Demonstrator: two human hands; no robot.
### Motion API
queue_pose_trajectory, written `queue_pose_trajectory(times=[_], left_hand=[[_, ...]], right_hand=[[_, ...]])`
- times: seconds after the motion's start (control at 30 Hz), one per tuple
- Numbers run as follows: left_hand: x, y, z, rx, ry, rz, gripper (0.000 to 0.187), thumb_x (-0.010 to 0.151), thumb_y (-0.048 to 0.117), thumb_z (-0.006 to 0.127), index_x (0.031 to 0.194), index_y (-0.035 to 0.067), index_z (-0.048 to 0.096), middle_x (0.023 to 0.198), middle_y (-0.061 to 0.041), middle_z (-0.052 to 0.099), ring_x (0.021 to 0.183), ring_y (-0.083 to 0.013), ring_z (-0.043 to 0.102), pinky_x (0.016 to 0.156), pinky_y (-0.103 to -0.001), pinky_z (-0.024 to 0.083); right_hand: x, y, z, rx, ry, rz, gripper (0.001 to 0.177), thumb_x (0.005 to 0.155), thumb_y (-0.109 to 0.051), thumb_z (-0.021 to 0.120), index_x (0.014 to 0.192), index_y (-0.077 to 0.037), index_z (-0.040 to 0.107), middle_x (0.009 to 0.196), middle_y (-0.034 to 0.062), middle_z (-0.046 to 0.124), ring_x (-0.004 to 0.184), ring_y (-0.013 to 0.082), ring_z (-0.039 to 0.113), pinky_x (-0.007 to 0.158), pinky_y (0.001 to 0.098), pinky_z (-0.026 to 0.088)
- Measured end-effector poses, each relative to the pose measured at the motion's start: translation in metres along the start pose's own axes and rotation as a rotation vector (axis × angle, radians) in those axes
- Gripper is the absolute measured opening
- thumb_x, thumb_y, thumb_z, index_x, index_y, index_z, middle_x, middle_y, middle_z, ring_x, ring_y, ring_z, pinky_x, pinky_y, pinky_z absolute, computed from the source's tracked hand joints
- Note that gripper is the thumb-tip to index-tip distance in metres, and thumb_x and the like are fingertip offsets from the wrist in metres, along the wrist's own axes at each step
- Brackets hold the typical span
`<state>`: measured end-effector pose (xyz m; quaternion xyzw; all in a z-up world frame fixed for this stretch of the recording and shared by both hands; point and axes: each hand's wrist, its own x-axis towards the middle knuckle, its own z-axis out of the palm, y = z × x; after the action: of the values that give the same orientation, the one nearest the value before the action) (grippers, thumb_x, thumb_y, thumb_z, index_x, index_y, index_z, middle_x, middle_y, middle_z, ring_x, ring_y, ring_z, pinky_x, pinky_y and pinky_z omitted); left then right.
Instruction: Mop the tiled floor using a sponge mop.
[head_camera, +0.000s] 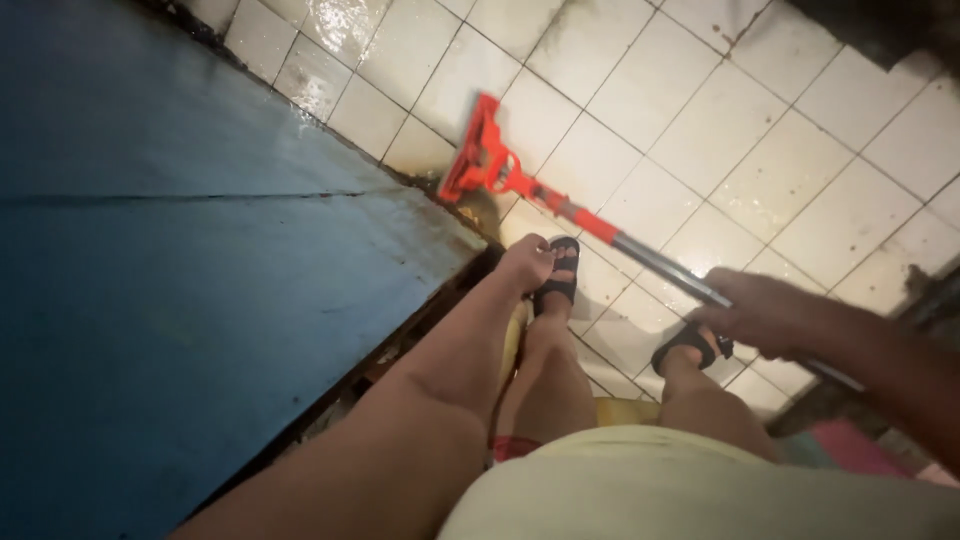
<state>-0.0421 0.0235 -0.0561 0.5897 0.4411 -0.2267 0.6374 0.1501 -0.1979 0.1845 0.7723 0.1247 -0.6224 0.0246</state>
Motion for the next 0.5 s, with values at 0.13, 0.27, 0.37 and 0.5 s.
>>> queue_pose_trajectory(times=[0.13, 0.27, 0.37, 0.5], left_hand=[[-0.02, 0.016, -0.003, 0.0, 0.036, 0.004, 0.025, 0.098, 0.016, 0.059, 0.115, -0.002, 0.059, 0.11, -0.021, 0.071, 0.09, -0.0332, 0.078, 0.072, -0.037, 0.06], [0.021, -0.025, -0.005, 0.435, 0.209, 0.234, 0.022, 0.096, 0.022, 0.069, 0.111, 0.006, 0.069, 0.108, -0.022, 0.071, 0.097, -0.0395, 0.068, 0.077, -0.042, 0.054], [0.019, -0.036, 0.001, -0.112, 0.073, 0.101, 0.029, 0.09, 0.024, 0.067, 0.107, 0.002, 0.062, 0.105, -0.022, 0.074, 0.097, -0.0349, 0.079, 0.076, -0.042, 0.063], [0.009, -0.034, -0.018, 0.297, 0.222, 0.104, 0.028, 0.089, 0.029, 0.064, 0.11, 0.011, 0.07, 0.107, -0.02, 0.074, 0.102, -0.037, 0.072, 0.087, -0.042, 0.057]], right_hand=[[0.093, 0.019, 0.013, -0.051, 0.081, -0.247, 0.04, 0.093, -0.041, 0.065, 0.112, -0.006, 0.064, 0.076, 0.0139, 0.067, 0.055, 0.0222, 0.066, 0.051, 0.0382, 0.055], [0.091, -0.049, -0.031, -0.026, 0.042, -0.108, 0.046, 0.095, -0.039, 0.067, 0.123, -0.003, 0.061, 0.079, 0.0169, 0.066, 0.059, 0.0276, 0.062, 0.054, 0.0435, 0.054], [0.092, -0.057, -0.036, -0.138, 0.017, -0.154, 0.049, 0.095, -0.043, 0.063, 0.125, -0.004, 0.064, 0.081, 0.0176, 0.066, 0.059, 0.0284, 0.058, 0.056, 0.044, 0.053], [0.094, -0.052, -0.014, -0.071, 0.009, -0.174, 0.05, 0.094, -0.043, 0.062, 0.128, -0.006, 0.06, 0.083, 0.0182, 0.065, 0.06, 0.0279, 0.062, 0.056, 0.0456, 0.055]])
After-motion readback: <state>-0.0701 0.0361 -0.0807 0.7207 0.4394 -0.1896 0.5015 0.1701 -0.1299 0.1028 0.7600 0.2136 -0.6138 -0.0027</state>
